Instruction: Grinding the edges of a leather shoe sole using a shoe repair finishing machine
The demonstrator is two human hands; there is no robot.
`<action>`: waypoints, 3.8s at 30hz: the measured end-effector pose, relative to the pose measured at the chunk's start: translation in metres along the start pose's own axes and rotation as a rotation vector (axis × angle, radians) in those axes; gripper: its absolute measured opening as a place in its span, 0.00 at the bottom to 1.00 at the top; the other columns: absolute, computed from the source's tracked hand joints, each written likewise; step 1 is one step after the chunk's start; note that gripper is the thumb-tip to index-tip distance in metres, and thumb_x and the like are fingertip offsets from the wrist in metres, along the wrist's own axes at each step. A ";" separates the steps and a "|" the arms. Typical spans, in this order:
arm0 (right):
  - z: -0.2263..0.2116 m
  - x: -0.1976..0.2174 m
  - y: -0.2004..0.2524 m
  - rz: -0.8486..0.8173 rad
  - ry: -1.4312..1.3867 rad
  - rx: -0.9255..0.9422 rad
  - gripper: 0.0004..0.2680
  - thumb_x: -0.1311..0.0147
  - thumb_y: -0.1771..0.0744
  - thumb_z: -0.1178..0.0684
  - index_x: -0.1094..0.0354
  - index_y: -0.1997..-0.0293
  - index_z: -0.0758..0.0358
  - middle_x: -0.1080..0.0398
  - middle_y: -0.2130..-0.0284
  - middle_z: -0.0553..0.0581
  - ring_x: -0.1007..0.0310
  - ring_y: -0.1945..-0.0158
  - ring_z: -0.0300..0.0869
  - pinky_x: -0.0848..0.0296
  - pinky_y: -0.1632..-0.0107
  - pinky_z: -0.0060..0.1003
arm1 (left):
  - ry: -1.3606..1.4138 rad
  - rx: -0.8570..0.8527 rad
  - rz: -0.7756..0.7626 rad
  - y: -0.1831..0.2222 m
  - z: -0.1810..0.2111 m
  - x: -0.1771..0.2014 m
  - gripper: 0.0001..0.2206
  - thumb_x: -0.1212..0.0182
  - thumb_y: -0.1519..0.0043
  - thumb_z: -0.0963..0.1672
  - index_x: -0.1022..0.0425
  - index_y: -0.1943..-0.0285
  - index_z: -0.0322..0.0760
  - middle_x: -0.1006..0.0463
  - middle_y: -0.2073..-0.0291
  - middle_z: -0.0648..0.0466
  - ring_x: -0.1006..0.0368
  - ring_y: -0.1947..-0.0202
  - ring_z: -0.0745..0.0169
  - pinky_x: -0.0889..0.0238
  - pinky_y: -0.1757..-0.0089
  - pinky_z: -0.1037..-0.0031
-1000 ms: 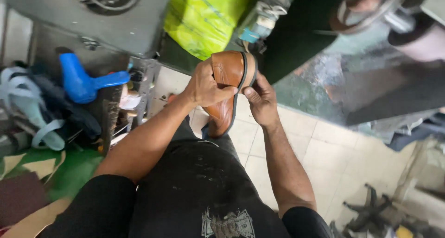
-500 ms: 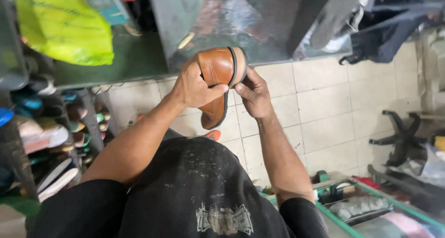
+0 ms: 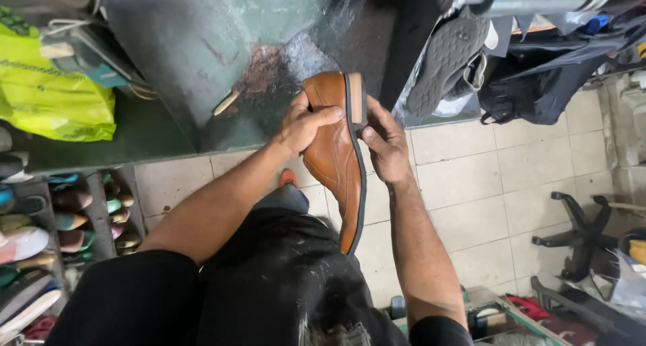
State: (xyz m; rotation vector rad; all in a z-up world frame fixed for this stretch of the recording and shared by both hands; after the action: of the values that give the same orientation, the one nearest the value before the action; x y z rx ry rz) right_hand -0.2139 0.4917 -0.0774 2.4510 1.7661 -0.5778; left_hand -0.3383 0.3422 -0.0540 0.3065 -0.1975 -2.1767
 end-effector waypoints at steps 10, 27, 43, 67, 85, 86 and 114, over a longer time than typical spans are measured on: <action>0.015 0.048 -0.121 -0.046 -0.007 0.041 0.20 0.47 0.30 0.51 0.41 0.30 0.66 0.32 0.42 0.68 0.30 0.40 0.53 0.26 0.42 0.52 | 0.084 0.079 0.113 -0.108 0.008 -0.019 0.27 0.21 0.56 0.53 0.20 0.51 0.39 0.19 0.57 0.42 0.22 0.51 0.45 0.32 0.49 0.61; 0.012 0.084 -0.201 0.028 0.210 -0.129 0.17 0.51 0.29 0.45 0.34 0.33 0.60 0.30 0.44 0.60 0.34 0.40 0.42 0.32 0.38 0.45 | 0.386 0.165 0.269 -0.184 0.023 -0.056 0.25 0.19 0.53 0.48 0.21 0.50 0.32 0.20 0.62 0.39 0.21 0.58 0.44 0.27 0.56 0.56; -0.010 0.082 -0.177 0.062 0.232 -0.092 0.19 0.49 0.29 0.44 0.36 0.32 0.63 0.29 0.49 0.59 0.33 0.43 0.40 0.33 0.39 0.43 | 0.210 0.057 0.211 -0.166 0.011 -0.046 0.19 0.19 0.51 0.47 0.19 0.55 0.36 0.21 0.66 0.46 0.22 0.61 0.54 0.26 0.57 0.60; 0.042 0.099 -0.224 0.128 0.248 -0.198 0.10 0.49 0.28 0.49 0.27 0.44 0.59 0.28 0.61 0.55 0.32 0.56 0.37 0.31 0.52 0.37 | 0.120 0.323 0.267 -0.201 0.067 -0.046 0.32 0.22 0.53 0.54 0.21 0.45 0.29 0.19 0.57 0.38 0.21 0.51 0.44 0.30 0.49 0.57; 0.007 0.097 -0.175 -0.047 0.116 0.042 0.22 0.46 0.30 0.50 0.43 0.29 0.71 0.34 0.39 0.65 0.37 0.36 0.45 0.39 0.31 0.47 | 0.158 -0.158 0.069 -0.165 -0.007 -0.042 0.15 0.24 0.45 0.45 0.20 0.54 0.36 0.19 0.65 0.48 0.24 0.60 0.61 0.27 0.58 0.61; 0.007 0.096 -0.174 -0.058 0.086 0.072 0.23 0.44 0.31 0.51 0.44 0.29 0.72 0.35 0.38 0.66 0.37 0.35 0.46 0.40 0.31 0.47 | 0.156 -0.187 0.046 -0.164 -0.006 -0.042 0.15 0.24 0.46 0.45 0.21 0.54 0.37 0.19 0.65 0.49 0.25 0.61 0.62 0.27 0.58 0.61; 0.005 0.073 -0.224 0.063 0.231 -0.071 0.10 0.48 0.29 0.57 0.29 0.40 0.63 0.28 0.59 0.53 0.33 0.55 0.35 0.31 0.51 0.38 | 0.196 0.118 0.189 -0.216 0.010 -0.036 0.20 0.24 0.47 0.50 0.18 0.53 0.34 0.18 0.66 0.45 0.21 0.64 0.53 0.26 0.60 0.60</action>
State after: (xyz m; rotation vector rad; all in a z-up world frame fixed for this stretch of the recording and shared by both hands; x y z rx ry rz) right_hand -0.4032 0.6322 -0.0705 2.6024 1.7422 -0.2290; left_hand -0.4876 0.4976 -0.0931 0.5434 -0.2357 -1.9386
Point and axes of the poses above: each hand's wrist, its own y-axis away from the middle knuckle, its own x-axis out of the back of the hand, z = x × y, the point moved 2 cm from there along -y, towards the middle knuckle
